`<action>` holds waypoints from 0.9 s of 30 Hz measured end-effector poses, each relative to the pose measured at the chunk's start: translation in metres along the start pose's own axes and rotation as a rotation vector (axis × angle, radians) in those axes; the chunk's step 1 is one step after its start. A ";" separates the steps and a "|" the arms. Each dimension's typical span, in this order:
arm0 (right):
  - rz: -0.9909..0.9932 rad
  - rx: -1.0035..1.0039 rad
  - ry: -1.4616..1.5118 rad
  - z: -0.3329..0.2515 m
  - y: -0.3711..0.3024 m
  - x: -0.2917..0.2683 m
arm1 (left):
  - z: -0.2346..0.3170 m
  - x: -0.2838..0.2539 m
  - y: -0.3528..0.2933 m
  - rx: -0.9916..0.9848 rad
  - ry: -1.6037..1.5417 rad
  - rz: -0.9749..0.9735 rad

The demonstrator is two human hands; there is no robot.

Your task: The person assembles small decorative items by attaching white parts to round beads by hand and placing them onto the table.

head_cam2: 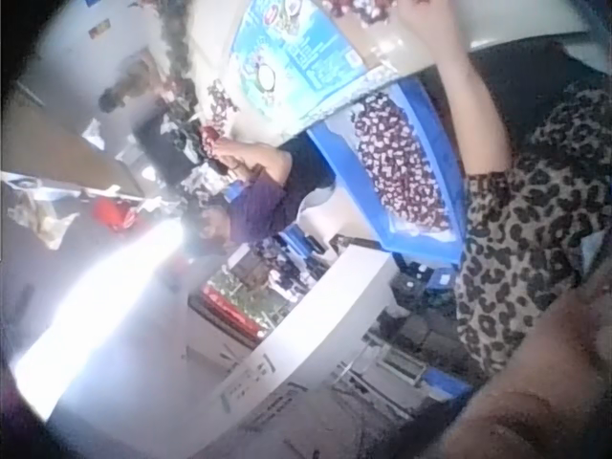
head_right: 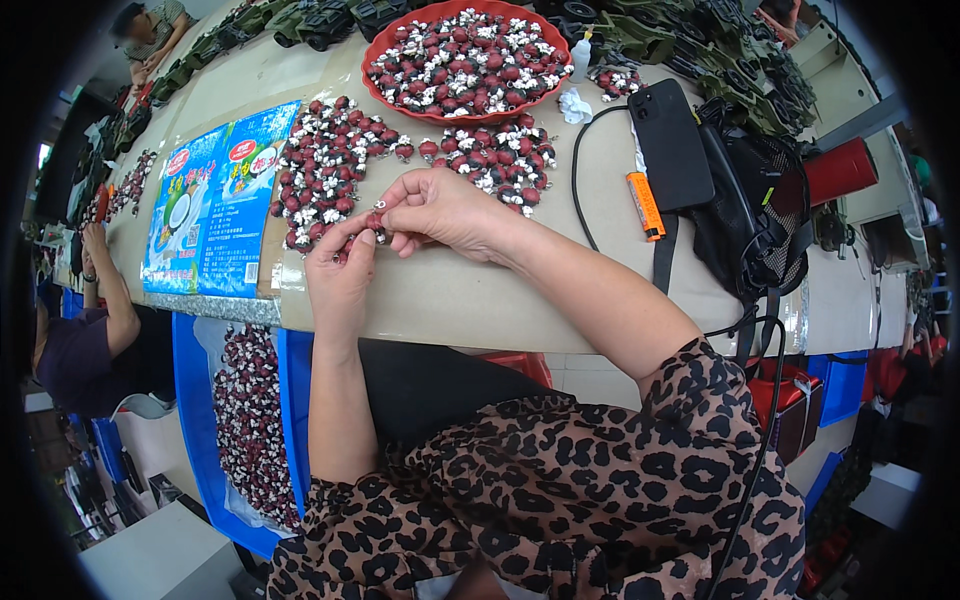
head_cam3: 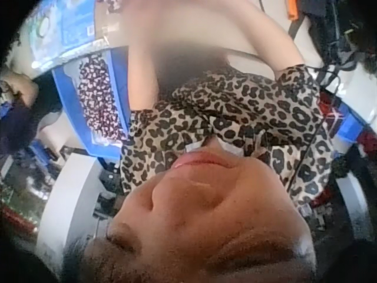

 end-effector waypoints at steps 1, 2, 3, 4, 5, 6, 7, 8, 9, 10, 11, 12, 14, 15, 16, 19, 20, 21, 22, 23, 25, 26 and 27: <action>-0.004 0.005 0.017 0.000 0.001 0.001 | 0.000 -0.001 0.001 0.004 0.002 0.002; -0.008 0.001 0.015 -0.001 0.000 0.002 | -0.001 -0.001 0.002 -0.009 -0.032 0.017; 0.002 0.015 -0.010 -0.002 0.000 0.004 | -0.001 -0.002 0.002 -0.020 -0.067 0.032; 0.012 0.027 -0.036 -0.004 0.000 0.004 | -0.002 -0.004 0.002 -0.014 -0.066 0.034; 0.008 0.023 -0.040 -0.005 0.001 0.005 | -0.004 -0.008 0.002 -0.018 -0.111 0.004; 0.135 -0.114 -0.276 -0.008 0.003 0.004 | -0.003 -0.011 0.002 -0.021 -0.156 -0.025; 0.269 -0.252 -0.513 -0.012 0.003 0.001 | 0.000 -0.012 0.001 -0.015 -0.158 -0.027; 0.448 -0.457 -0.881 -0.014 0.005 -0.004 | 0.002 -0.014 0.000 -0.035 -0.316 0.029; 0.449 -0.462 -0.884 -0.014 0.008 -0.010 | 0.005 -0.018 -0.002 -0.056 -0.473 0.086; 0.546 -0.684 -1.176 -0.015 0.013 -0.011 | 0.002 -0.033 -0.005 -0.002 -0.555 0.065; 0.651 -0.904 -1.469 -0.013 0.013 -0.013 | 0.004 -0.046 -0.008 0.017 -0.610 0.097; 0.635 -0.816 -1.504 -0.009 0.016 -0.016 | 0.006 -0.060 -0.012 0.035 -0.665 0.130; 0.632 -0.822 -1.587 -0.002 0.020 -0.015 | 0.020 -0.095 -0.023 0.124 -0.646 0.328; 0.634 -0.828 -1.675 0.000 0.022 -0.015 | 0.022 -0.117 -0.029 0.160 -0.574 0.463; 0.640 -0.820 -1.676 0.001 0.021 -0.019 | 0.017 -0.140 -0.031 0.191 -0.433 0.565; 0.600 -0.793 -1.672 -0.003 0.020 -0.018 | -0.009 -0.229 -0.053 0.175 0.106 0.844; 0.575 -0.779 -1.656 -0.003 0.022 -0.012 | -0.023 -0.267 -0.067 0.108 0.600 0.830; 0.553 -0.761 -1.644 -0.003 0.025 -0.009 | -0.030 -0.285 -0.074 0.026 1.086 0.779; 0.547 -0.760 -1.642 -0.003 0.026 -0.010 | -0.033 -0.279 -0.073 -0.219 1.387 0.676; 0.550 -0.692 -1.640 -0.005 0.024 -0.009 | -0.032 -0.271 -0.075 -0.481 1.677 0.555; 0.574 -0.723 -1.634 -0.004 0.023 -0.008 | -0.026 -0.263 -0.064 -0.163 1.340 0.568; 0.608 -0.750 -1.655 -0.001 0.023 -0.011 | -0.017 -0.222 -0.052 0.129 1.174 0.692; 0.641 -0.781 -1.674 0.000 0.021 -0.013 | 0.002 -0.179 -0.040 0.304 1.112 0.773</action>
Point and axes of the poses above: each hand's wrist, its own y-axis towards the middle knuckle, its own x-axis out of the palm, z = x × y, the point moved 1 cm from there along y, towards the middle knuckle, and after that the axes turned 6 degrees about x, right-handed, at the moved point
